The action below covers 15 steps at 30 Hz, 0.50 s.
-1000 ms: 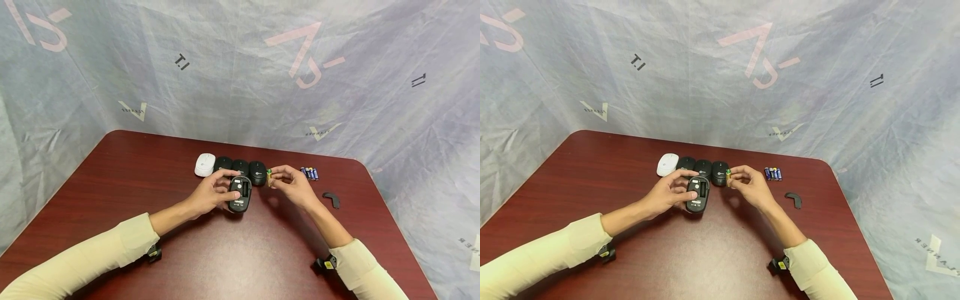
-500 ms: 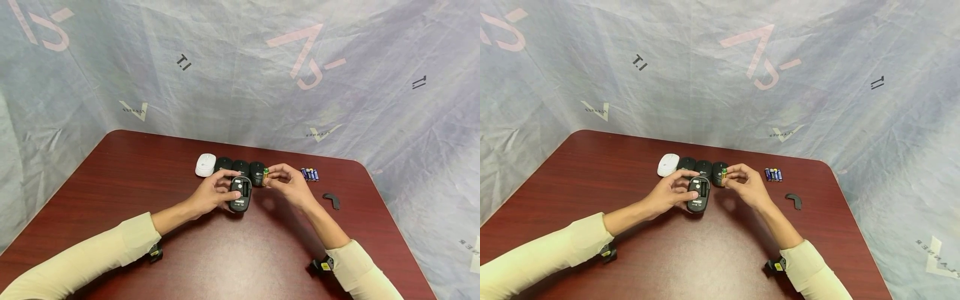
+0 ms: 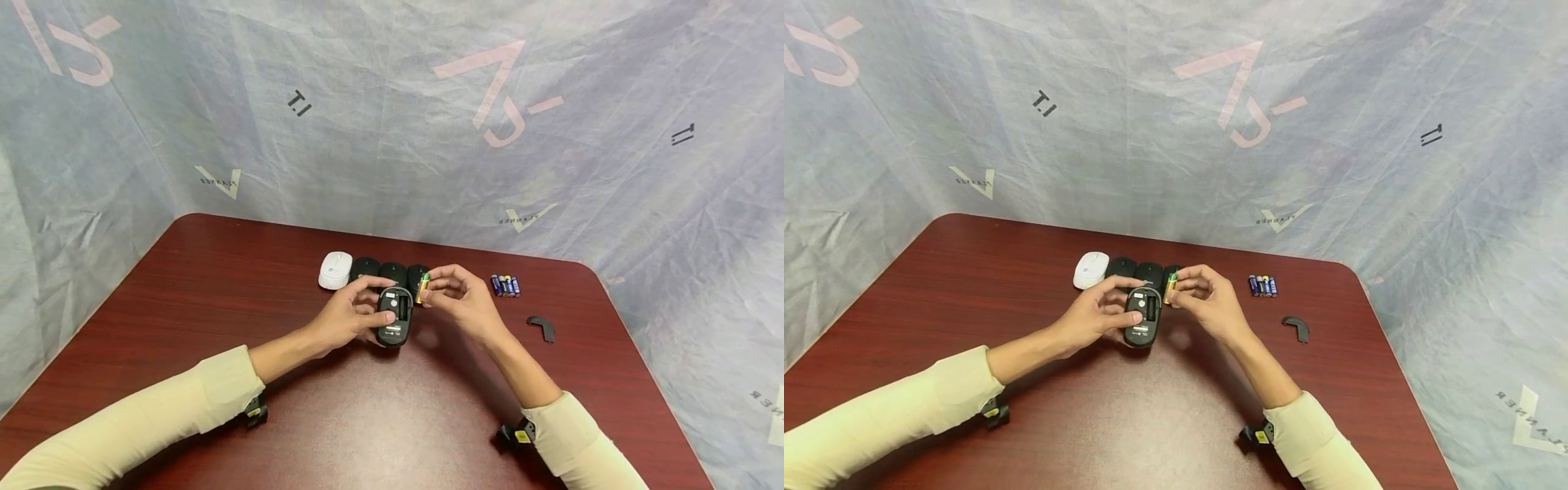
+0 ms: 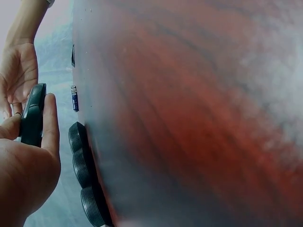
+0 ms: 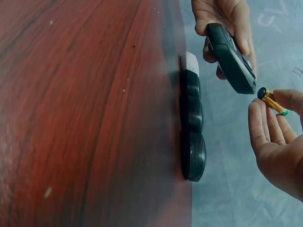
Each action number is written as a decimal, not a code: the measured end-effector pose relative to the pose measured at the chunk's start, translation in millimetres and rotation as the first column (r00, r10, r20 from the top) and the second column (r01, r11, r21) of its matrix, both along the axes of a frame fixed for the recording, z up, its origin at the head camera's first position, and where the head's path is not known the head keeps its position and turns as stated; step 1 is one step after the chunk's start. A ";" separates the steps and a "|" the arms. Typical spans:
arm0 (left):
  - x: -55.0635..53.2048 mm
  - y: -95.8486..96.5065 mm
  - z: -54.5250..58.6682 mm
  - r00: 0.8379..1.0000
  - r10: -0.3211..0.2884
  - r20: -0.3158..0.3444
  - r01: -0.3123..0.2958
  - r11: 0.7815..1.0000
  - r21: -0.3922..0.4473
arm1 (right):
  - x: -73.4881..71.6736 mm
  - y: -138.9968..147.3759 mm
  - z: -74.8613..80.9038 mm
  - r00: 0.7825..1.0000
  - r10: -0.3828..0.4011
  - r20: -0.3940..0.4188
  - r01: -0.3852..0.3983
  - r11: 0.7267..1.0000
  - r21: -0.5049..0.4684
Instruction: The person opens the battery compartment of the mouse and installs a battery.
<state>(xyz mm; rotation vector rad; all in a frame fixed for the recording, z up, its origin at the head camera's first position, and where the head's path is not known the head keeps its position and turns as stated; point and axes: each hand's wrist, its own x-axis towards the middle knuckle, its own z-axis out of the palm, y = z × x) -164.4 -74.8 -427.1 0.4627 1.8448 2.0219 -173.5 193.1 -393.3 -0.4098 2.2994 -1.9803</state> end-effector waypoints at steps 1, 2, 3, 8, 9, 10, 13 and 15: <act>0.1 0.1 0.4 1.000 0.001 0.000 -0.001 1.000 -0.003 | 0.3 -0.4 0.1 1.000 0.007 -0.010 -0.007 1.000 -0.001; 0.1 0.2 0.6 1.000 0.001 0.000 -0.001 1.000 -0.006 | 0.7 -0.9 0.3 1.000 0.014 -0.019 -0.014 1.000 -0.003; 0.1 0.2 0.9 1.000 0.001 0.000 -0.001 1.000 -0.009 | 1.0 -1.3 0.7 0.999 0.022 -0.028 -0.022 1.000 -0.006; 0.1 1.0 2.1 1.000 -0.001 0.000 0.001 1.000 -0.009 | 2.9 -5.1 3.5 0.997 0.043 -0.068 -0.044 0.999 -0.011; 0.1 1.3 2.3 1.000 -0.002 -0.002 0.002 1.000 -0.009 | 3.3 -5.9 4.0 0.996 0.041 -0.074 -0.042 0.999 -0.010; 0.1 1.5 2.4 1.000 -0.004 -0.003 0.004 1.000 -0.010 | 3.7 -6.8 4.4 0.996 0.037 -0.081 -0.037 0.999 -0.006; 0.2 2.3 2.8 1.000 -0.007 -0.004 0.007 1.000 -0.014 | 5.0 -9.9 5.4 0.994 0.017 -0.109 -0.016 1.000 0.018; 0.0 2.9 3.1 1.000 -0.009 -0.006 0.009 1.000 -0.019 | 5.7 -11.8 5.4 0.991 0.008 -0.131 -0.003 0.999 0.035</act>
